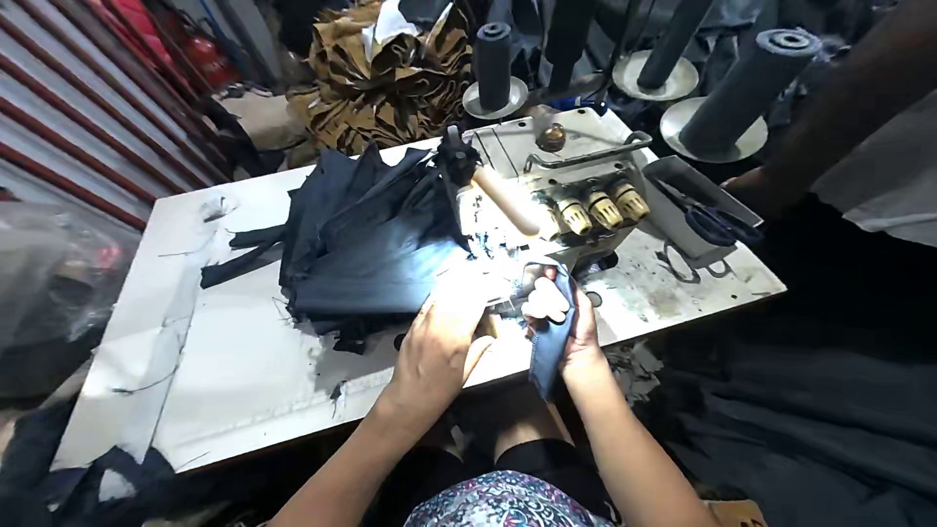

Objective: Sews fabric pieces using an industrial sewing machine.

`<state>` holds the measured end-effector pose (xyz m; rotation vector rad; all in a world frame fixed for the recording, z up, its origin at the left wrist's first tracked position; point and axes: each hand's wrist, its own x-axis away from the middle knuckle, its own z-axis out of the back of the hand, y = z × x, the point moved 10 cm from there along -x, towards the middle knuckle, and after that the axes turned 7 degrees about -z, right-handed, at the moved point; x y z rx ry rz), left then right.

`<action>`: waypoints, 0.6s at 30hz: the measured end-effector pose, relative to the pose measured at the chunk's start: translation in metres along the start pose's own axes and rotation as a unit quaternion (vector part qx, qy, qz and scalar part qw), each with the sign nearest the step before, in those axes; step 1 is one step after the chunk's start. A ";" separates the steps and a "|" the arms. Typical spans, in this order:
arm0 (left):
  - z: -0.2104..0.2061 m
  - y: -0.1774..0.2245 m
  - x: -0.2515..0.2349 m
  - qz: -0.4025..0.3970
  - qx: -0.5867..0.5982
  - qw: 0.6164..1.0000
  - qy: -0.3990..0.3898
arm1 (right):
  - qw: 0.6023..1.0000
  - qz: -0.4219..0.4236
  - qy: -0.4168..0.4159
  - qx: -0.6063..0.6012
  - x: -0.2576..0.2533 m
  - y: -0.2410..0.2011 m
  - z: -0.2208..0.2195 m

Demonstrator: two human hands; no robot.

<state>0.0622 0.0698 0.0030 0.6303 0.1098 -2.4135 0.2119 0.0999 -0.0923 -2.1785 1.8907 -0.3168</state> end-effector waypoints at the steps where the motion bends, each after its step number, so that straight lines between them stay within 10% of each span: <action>1: -0.001 -0.001 -0.003 0.004 -0.006 1.000 0.000 | 1.000 0.009 0.006 -0.003 -0.002 -0.001 0.000; 14: 0.025 -0.010 -0.017 0.060 0.189 0.980 0.031 | 0.998 0.002 0.025 0.060 0.008 0.013 0.009; 18: 0.118 0.061 -0.001 -0.049 0.579 0.800 0.148 | 0.997 -0.001 -0.066 0.035 0.015 0.018 0.006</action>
